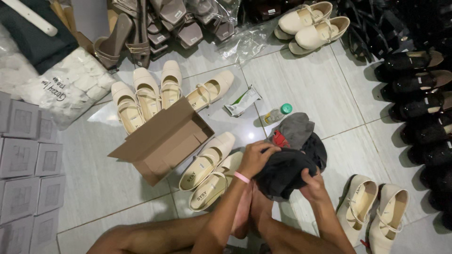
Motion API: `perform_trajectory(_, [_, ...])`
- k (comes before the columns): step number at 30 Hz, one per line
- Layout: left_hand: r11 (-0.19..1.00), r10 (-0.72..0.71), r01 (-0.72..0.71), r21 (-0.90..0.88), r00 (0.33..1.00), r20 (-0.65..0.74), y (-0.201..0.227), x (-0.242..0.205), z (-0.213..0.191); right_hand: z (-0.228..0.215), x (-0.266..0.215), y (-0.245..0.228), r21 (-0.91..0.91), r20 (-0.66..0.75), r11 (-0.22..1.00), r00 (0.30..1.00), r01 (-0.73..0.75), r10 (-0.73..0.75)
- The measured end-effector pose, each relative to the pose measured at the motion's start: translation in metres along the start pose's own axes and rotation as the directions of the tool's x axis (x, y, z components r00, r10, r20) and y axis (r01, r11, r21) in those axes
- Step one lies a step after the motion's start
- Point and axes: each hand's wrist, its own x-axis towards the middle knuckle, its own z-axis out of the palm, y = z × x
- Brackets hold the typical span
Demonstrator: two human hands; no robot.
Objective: The person sits on the floor and wipes several pairs of white flat shoes with a dark cloth. They pick up shoes, wipe the exterior and interior surfaces, and place them into a cardboard box. The person handles the shoes one at a time and repeatedly wipes different pairs.
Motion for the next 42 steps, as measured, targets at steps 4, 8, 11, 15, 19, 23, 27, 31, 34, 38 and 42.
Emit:
perform_trajectory(4, [0.999, 0.027, -0.027, -0.03, 1.0, -0.004, -0.018, -0.017, 0.038, 0.025, 0.02, 0.02, -0.298, -0.362, 0.953, 0.93, -0.056, -0.058])
perform_trajectory(8, [0.99, -0.125, 0.121, 0.074, 0.991, 0.055, -0.015, -0.035, 0.044, 0.022, 0.046, 0.017, -0.821, -0.306, 0.562, 0.75, 0.104, -0.586])
perform_trajectory(11, [0.987, -0.121, 0.114, 0.113, 0.991, 0.057, 0.004, -0.042, 0.017, 0.02, 0.057, 0.002, -0.772, -0.156, 0.563, 0.771, 0.294, -0.617])
perform_trajectory(15, [0.959, 0.024, 0.003, 0.285, 0.996, -0.091, 0.035, -0.035, -0.041, 0.032, 0.088, -0.019, -0.887, -0.131, 0.429, 0.796, 0.172, -0.591])
perform_trajectory(19, [0.524, 0.416, -0.077, 0.848, 0.892, -0.176, 0.035, -0.024, -0.12, 0.045, 0.116, -0.032, -0.959, 0.263, -0.107, 0.68, 0.263, -0.684])
perform_trajectory(23, [0.434, 0.109, 0.156, 0.887, 0.969, -0.224, 0.011, -0.065, -0.172, 0.054, 0.138, -0.038, -0.877, 0.476, -0.398, 0.597, 0.269, -0.646])
perform_trajectory(27, [0.338, 0.149, 0.206, 0.918, 0.952, -0.268, -0.021, -0.12, -0.196, 0.058, 0.16, -0.028, -0.88, 0.339, -0.063, 0.53, 0.47, -0.778])
perform_trajectory(31, [0.312, -0.259, 0.508, 0.803, 0.858, -0.443, -0.029, -0.149, -0.209, 0.062, 0.174, -0.018, -0.922, 0.289, -0.041, 0.617, 0.384, -0.732])
perform_trajectory(34, [0.38, -0.064, 0.434, 0.817, 0.894, -0.444, -0.014, -0.163, -0.212, 0.069, 0.18, -0.028, -0.895, 0.381, -0.12, 0.595, 0.43, -0.708])
perform_trajectory(38, [0.445, 0.191, 0.378, 0.811, 0.845, -0.499, 0.008, -0.164, -0.187, 0.085, 0.191, -0.031, -0.902, 0.402, -0.151, 0.657, 0.405, -0.638])
perform_trajectory(42, [0.841, 0.138, 0.15, 0.519, 0.87, -0.474, 0.012, -0.116, -0.124, 0.096, 0.223, -0.009, -0.904, 0.425, -0.203, 0.839, 0.375, -0.341])
